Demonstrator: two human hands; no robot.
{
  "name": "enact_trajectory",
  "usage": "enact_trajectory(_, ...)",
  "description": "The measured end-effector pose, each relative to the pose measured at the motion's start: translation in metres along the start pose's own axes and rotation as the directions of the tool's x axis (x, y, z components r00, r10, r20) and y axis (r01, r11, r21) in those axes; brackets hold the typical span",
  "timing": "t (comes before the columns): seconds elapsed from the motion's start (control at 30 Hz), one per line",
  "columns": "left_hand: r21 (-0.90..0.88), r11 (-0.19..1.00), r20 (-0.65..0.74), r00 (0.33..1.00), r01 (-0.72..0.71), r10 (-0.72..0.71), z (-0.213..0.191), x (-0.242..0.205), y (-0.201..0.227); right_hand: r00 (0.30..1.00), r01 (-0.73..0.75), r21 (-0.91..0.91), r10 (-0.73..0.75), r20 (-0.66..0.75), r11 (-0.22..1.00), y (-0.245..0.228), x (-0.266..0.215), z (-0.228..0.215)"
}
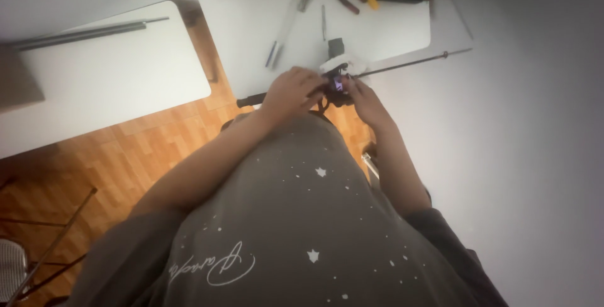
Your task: Assembling and adjusting a fishing reel on a rod at a workbench.
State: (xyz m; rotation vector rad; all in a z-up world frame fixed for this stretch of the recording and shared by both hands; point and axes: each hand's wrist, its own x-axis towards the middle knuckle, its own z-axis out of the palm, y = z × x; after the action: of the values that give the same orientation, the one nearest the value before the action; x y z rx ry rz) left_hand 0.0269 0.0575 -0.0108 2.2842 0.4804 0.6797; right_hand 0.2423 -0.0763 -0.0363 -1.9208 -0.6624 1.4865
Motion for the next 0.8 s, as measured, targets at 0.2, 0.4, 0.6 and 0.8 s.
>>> enact_trajectory(0.2, -0.084, 0.996, 0.235, 0.972, 0.033, -0.013, -0.005, -0.001, 0.026, 0.994, 0.044, -0.038, -0.040, 0.097, 0.998, 0.008, 0.010, -0.012)
enact_trajectory(0.4, -0.031, 0.996, 0.306, 0.950, 0.079, -0.066, -0.004, -0.010, 0.050, 0.981, 0.111, -0.145, -0.084, 0.178, 0.983, 0.006, 0.017, -0.023)
enact_trajectory(0.6, -0.030, 0.932, 0.212, 0.914, 0.360, -0.346, -0.009, -0.027, 0.081, 0.975, 0.045, -0.231, 0.008, 0.223, 0.972, -0.018, 0.007, -0.020)
enact_trajectory(0.8, -0.083, 0.716, 0.226, 0.713, 0.693, -0.664, -0.009, -0.017, 0.121, 0.970, 0.155, -0.153, -0.121, 0.210, 0.976, -0.005, 0.014, -0.018)
